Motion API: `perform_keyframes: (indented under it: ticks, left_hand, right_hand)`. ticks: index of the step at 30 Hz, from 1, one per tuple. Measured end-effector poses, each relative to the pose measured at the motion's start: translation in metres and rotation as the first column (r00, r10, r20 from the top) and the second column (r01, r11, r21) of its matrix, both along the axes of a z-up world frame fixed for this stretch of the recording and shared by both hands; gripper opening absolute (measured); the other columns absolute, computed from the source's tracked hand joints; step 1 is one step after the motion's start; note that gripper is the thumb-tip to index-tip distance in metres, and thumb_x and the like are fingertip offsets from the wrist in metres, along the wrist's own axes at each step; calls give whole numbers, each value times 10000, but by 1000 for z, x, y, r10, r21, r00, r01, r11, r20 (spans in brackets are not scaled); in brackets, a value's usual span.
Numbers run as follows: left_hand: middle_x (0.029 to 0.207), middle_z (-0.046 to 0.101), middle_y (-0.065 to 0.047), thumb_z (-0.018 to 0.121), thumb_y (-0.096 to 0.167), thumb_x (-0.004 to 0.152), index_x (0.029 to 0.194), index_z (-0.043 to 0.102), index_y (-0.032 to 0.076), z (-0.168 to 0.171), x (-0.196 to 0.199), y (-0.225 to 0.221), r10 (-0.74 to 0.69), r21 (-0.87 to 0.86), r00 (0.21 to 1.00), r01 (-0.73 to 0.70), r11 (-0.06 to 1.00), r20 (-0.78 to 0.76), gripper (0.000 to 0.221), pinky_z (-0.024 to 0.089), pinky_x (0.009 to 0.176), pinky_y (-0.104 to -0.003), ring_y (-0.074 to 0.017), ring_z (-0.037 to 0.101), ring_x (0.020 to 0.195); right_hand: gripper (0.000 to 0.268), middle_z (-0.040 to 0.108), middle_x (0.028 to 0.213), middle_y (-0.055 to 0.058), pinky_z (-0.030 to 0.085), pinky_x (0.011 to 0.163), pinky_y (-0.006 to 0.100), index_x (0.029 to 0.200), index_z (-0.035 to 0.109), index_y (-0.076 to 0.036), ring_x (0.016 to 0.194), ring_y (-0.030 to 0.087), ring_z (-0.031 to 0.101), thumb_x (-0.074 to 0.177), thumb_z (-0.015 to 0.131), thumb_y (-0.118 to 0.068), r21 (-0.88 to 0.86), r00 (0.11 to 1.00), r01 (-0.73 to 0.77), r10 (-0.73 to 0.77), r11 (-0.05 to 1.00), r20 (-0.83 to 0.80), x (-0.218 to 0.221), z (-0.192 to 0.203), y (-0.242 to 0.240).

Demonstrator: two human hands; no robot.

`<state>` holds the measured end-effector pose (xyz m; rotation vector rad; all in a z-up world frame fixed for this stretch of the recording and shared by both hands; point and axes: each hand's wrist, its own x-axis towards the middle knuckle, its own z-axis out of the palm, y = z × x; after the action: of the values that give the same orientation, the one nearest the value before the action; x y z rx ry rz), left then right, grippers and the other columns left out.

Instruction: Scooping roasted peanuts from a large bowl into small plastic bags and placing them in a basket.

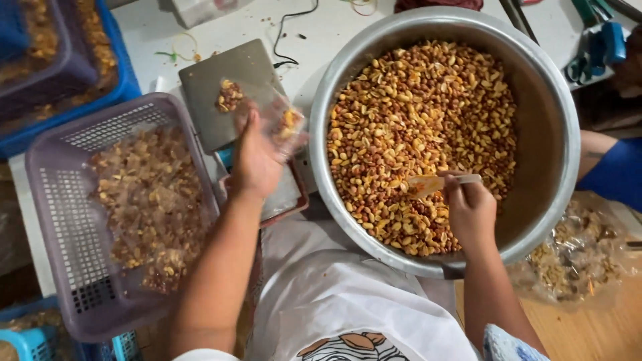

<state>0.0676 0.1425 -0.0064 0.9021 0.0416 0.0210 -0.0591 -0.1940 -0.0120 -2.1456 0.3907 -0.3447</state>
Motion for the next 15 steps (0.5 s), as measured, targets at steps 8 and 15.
perform_keyframes:
  ticks: [8, 15]
  left_hand:
    - [1317, 672, -74, 735, -9, 914, 1023, 669, 132, 25, -80, -96, -555, 437, 735, 383, 814, 389, 190, 680, 741, -307, -138, 715, 832]
    - [1291, 667, -174, 711, 104, 880, 1381, 465, 143, 2, -86, -122, -710, 695, 691, 576, 430, -134, 560, 693, 698, -297, -265, 715, 1124]
  right_hand:
    - [170, 553, 646, 51, 354, 551, 217, 1103, 736, -11, 569, 103, 412, 1126, 579, -72, 209, 980, -84, 43, 974, 196, -2, 42, -9]
    - [220, 586, 847, 116, 404, 660, 265, 1211, 692, 92, 723, 151, 515, 1193, 544, -70, 38, 957, -125, 110, 991, 269, -17, 89, 1]
